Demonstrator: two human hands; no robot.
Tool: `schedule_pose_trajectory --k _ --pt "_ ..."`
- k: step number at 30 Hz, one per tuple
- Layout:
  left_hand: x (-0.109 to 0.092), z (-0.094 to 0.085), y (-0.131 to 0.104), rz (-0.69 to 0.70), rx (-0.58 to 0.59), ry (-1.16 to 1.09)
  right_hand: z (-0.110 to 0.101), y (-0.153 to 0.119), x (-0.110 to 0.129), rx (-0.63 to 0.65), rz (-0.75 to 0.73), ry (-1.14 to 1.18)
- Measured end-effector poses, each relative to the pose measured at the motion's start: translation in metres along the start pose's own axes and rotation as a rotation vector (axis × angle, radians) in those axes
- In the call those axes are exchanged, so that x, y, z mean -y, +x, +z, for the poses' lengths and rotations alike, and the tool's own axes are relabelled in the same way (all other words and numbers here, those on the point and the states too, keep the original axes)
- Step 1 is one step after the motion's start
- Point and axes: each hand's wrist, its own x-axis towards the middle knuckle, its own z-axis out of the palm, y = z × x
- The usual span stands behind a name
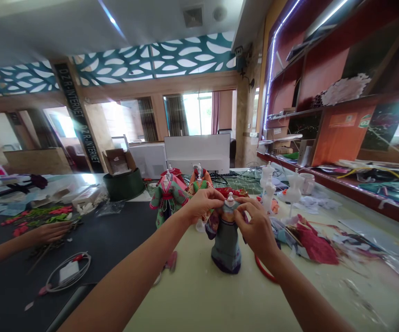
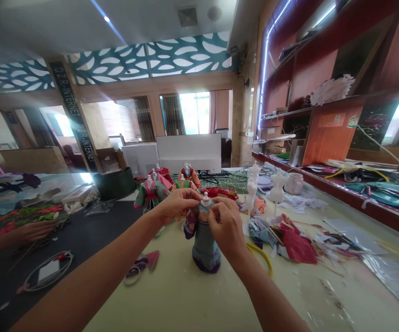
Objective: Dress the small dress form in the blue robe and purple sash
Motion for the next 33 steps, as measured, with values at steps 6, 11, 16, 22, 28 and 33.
schedule_pose_trajectory --k 6,11,16,22,28,33 --pt "0.0006 -0.0002 -0.0014 -0.011 0.002 0.003 0.0002 -0.0006 -0.0022 -0.002 0.008 0.004" --pt "0.0019 -0.001 0.0002 0.002 -0.001 -0.009 0.001 0.0008 -0.0025 0.001 0.005 0.003" --pt "0.0016 0.0011 0.0004 0.006 0.002 -0.034 0.0005 0.0003 -0.0024 -0.008 0.005 0.009" --pt "0.0033 0.0009 -0.0003 0.0 -0.007 -0.054 0.0009 0.0003 -0.0028 -0.004 -0.002 0.006" --pt "0.0057 0.0024 -0.0001 0.024 -0.022 -0.043 0.0006 0.0006 -0.0017 -0.009 -0.002 0.007" --pt "0.0086 0.0051 0.0 0.187 -0.01 0.095 0.0014 0.0001 -0.0024 -0.01 -0.003 -0.007"
